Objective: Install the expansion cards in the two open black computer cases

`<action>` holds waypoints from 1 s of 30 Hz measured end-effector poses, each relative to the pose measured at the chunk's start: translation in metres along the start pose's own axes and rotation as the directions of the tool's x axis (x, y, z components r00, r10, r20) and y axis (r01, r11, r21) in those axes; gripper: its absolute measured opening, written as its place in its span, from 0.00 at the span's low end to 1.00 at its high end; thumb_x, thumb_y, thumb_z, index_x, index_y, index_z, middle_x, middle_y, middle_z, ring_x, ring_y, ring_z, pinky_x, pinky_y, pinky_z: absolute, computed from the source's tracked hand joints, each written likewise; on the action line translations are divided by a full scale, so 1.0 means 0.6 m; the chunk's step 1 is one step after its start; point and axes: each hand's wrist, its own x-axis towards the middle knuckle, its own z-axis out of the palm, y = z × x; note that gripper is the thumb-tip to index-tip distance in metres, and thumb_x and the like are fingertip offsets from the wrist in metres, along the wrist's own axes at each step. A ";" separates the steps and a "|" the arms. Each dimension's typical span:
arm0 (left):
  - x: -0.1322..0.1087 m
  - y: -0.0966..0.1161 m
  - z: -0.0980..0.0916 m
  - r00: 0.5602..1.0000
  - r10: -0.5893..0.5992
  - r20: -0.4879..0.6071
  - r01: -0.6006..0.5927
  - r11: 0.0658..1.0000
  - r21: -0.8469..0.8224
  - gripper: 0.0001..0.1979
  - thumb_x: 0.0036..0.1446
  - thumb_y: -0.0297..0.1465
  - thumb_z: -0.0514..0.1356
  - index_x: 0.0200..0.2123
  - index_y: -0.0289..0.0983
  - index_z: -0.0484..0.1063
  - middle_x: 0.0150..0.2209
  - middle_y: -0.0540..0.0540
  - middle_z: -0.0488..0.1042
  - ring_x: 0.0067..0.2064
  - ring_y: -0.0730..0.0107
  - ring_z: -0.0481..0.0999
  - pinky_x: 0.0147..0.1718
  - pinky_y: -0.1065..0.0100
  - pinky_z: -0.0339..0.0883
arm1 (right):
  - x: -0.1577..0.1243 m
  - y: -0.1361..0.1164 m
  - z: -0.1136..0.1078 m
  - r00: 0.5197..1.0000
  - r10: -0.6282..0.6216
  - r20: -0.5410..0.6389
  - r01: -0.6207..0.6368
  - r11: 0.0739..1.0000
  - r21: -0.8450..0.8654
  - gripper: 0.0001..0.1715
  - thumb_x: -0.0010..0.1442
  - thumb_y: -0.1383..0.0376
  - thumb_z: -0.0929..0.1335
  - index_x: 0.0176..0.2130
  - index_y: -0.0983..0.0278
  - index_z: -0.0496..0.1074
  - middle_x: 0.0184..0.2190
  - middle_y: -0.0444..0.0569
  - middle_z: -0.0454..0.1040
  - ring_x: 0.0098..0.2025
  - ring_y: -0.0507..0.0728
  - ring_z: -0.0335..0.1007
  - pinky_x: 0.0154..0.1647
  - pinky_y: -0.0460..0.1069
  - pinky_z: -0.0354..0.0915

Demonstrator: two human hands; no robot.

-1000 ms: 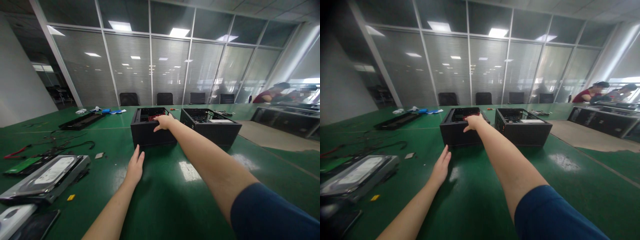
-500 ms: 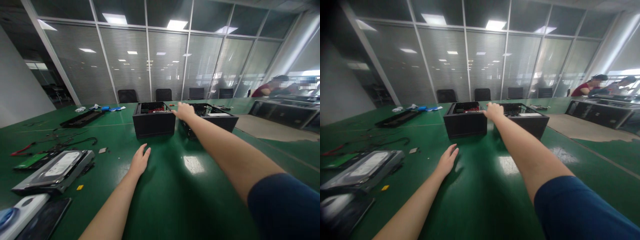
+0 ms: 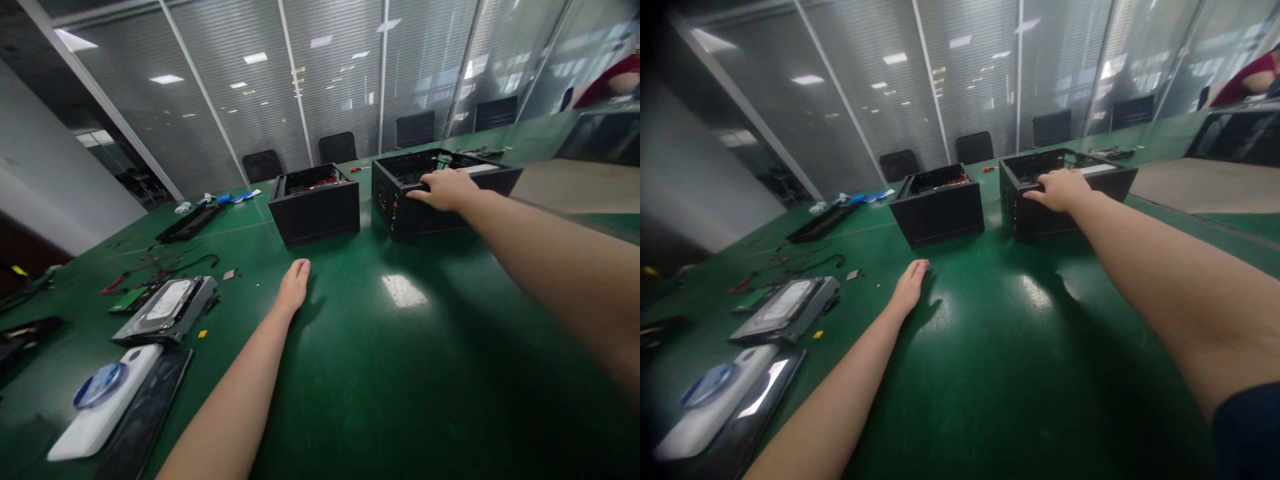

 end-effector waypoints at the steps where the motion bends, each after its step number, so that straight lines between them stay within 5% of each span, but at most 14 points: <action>1: 0.002 -0.005 0.001 1.000 -0.002 -0.005 0.002 1.000 -0.021 0.26 0.62 0.53 0.47 0.48 0.42 0.71 0.51 0.46 0.75 0.54 0.63 0.73 0.59 0.59 0.63 | 0.000 0.002 0.001 1.000 0.013 -0.006 -0.013 1.000 -0.011 0.47 0.60 0.34 0.55 0.48 0.70 0.73 0.47 0.66 0.73 0.51 0.67 0.65 0.52 0.62 0.57; 7: 0.007 -0.016 0.004 1.000 -0.009 0.011 0.010 0.998 -0.055 0.28 0.62 0.54 0.46 0.49 0.41 0.72 0.53 0.45 0.75 0.56 0.62 0.72 0.61 0.59 0.62 | -0.051 -0.008 -0.003 0.991 0.006 -0.135 -0.008 1.000 -0.010 0.47 0.59 0.32 0.55 0.49 0.67 0.74 0.46 0.63 0.74 0.50 0.66 0.66 0.51 0.62 0.55; 16: 0.006 0.000 -0.003 1.000 -0.010 0.020 0.009 0.999 0.036 0.28 0.62 0.54 0.45 0.47 0.39 0.72 0.51 0.43 0.75 0.54 0.60 0.73 0.59 0.58 0.63 | -0.210 -0.049 -0.063 0.966 -0.025 -0.257 0.071 0.982 0.172 0.32 0.58 0.40 0.65 0.46 0.62 0.74 0.44 0.56 0.76 0.49 0.64 0.68 0.52 0.60 0.57; 30: 0.015 0.001 -0.006 0.999 -0.003 0.048 -0.002 0.995 0.100 0.29 0.60 0.56 0.44 0.48 0.41 0.70 0.50 0.43 0.75 0.54 0.56 0.72 0.58 0.53 0.61 | -0.525 -0.261 -0.197 0.885 0.076 -0.459 0.100 0.932 0.348 0.22 0.54 0.46 0.72 0.40 0.57 0.74 0.38 0.47 0.77 0.41 0.61 0.72 0.47 0.58 0.58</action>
